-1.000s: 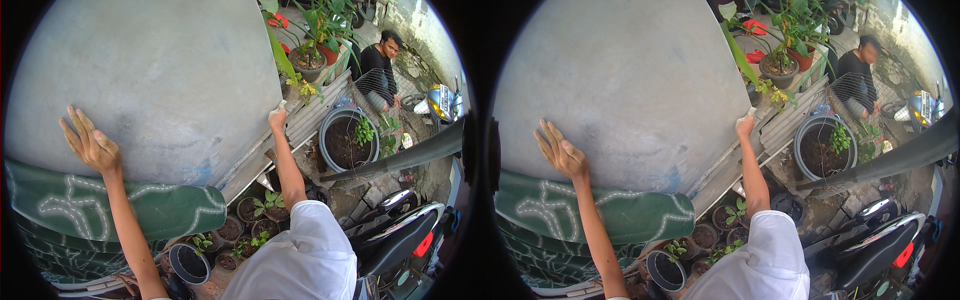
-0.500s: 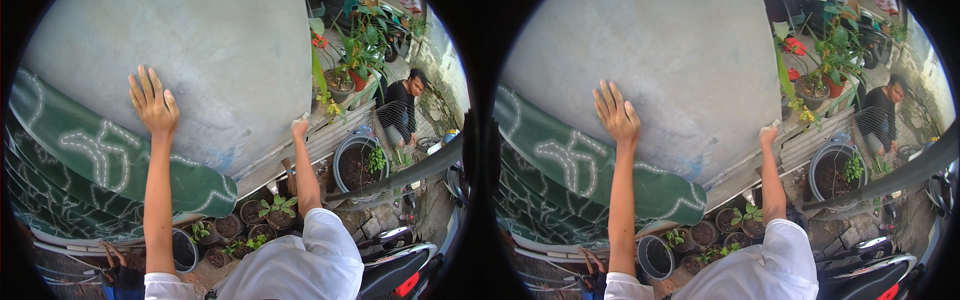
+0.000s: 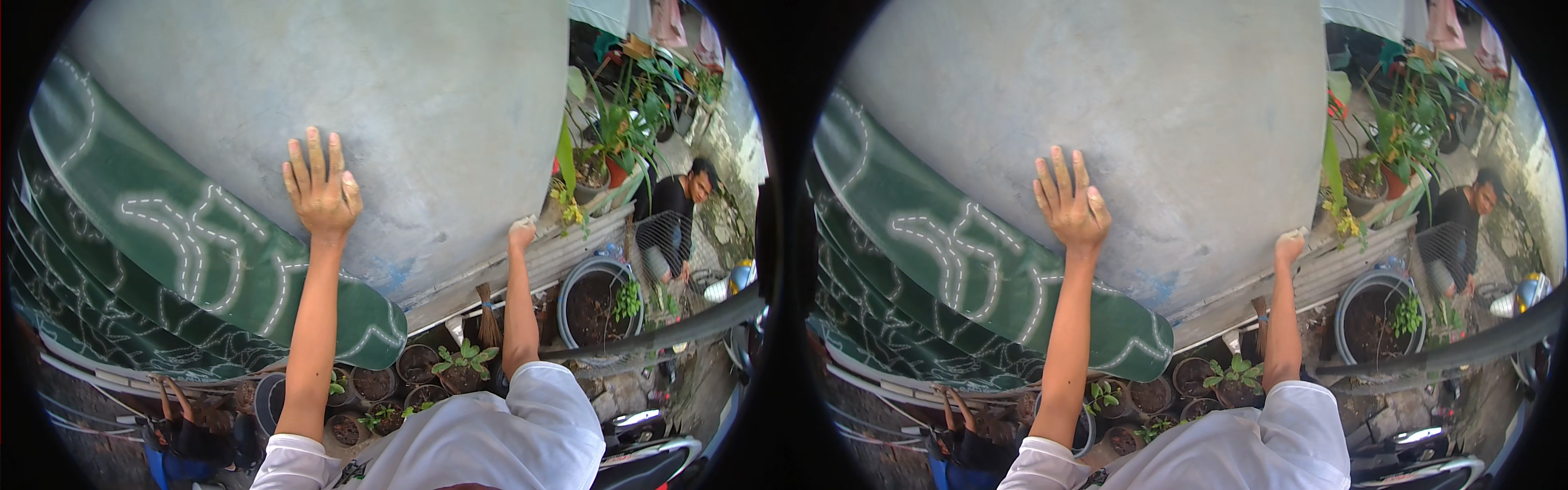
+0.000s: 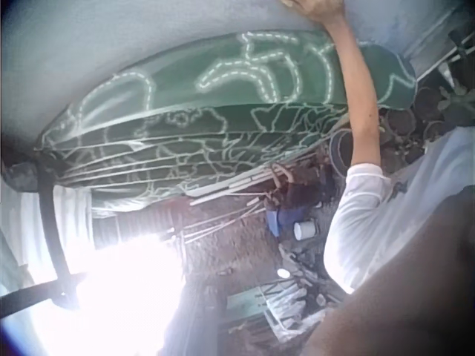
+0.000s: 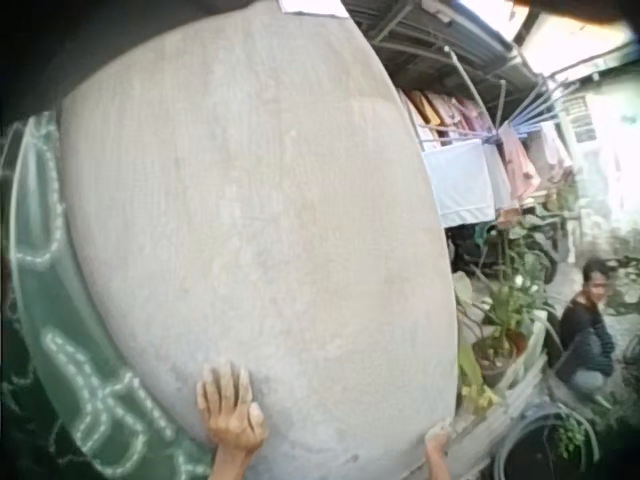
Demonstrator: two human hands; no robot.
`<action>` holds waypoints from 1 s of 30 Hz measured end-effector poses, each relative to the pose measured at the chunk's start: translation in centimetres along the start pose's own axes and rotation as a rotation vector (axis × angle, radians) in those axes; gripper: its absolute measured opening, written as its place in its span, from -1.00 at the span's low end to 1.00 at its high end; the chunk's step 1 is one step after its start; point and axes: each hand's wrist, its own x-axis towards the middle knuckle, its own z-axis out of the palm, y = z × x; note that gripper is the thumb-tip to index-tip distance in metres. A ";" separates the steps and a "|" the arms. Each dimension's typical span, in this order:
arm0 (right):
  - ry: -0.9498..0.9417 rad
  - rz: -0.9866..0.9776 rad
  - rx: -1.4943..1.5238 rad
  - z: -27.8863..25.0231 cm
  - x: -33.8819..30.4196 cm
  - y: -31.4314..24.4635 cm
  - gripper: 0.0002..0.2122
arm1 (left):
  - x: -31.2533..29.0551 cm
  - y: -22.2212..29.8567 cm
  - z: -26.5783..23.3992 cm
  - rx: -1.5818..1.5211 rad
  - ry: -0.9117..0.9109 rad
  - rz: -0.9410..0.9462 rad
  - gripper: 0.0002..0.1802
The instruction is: Sanding the exterior surface of a concrete or plaster wall using a small piece of sandpaper.
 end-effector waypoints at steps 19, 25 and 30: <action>0.060 -0.008 -0.177 -0.1 2.3 2.0 -0.68 | 0.0 0.3 1.1 -0.061 -0.020 -0.009 -0.39; 0.200 -0.119 -0.065 -0.3 -0.1 -1.2 -0.74 | 0.2 0.3 1.3 -0.034 0.088 0.039 -0.37; -0.027 0.158 -0.032 -4.3 0.0 -0.4 -0.66 | -0.1 1.0 1.2 -0.045 0.096 0.031 -0.35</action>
